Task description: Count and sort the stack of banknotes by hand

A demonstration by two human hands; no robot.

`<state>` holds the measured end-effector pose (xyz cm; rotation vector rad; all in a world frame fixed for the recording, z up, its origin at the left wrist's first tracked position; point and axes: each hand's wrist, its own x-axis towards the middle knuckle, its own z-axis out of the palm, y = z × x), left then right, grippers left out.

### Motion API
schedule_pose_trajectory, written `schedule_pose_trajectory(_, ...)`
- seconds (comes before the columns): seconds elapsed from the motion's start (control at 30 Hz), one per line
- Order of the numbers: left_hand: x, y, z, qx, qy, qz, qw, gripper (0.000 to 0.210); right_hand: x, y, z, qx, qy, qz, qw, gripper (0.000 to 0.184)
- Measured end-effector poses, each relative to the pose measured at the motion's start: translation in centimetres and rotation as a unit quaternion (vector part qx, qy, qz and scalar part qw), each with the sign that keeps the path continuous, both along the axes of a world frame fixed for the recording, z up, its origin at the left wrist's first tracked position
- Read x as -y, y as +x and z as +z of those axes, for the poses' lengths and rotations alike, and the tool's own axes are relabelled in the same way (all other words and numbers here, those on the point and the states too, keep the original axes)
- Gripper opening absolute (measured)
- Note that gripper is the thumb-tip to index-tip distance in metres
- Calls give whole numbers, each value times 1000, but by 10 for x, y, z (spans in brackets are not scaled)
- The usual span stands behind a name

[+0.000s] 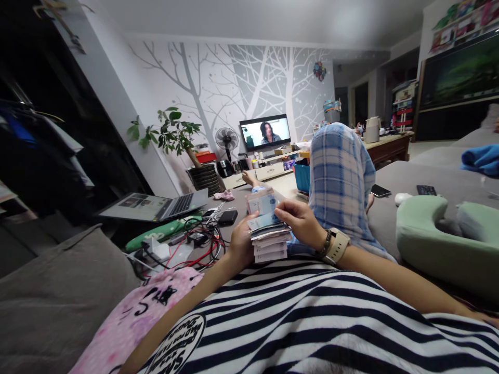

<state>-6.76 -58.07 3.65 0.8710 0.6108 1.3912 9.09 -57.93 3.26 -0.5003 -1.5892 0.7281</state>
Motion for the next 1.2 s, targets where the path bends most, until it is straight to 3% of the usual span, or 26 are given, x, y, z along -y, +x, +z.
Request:
schedule_pose_trajectory(0.33,3,3,3,-29,-15,110,993,7,2,1,-1,21,9,22,1000,48)
schedule_pose_trajectory(0.7,0,3,1,-19,6,62,998,9,2,4,-1,13,-1,58,998,48)
schedule_pose_trajectory(0.97,2,-1,-2,-19,18,16,1000,25,-11,3,1,-41,-58,-98,993,53)
schedule_pose_trajectory(1.2,4,-2,-3,-46,39,25,998,27,-18,3,-4,-1,-77,-86,993,56)
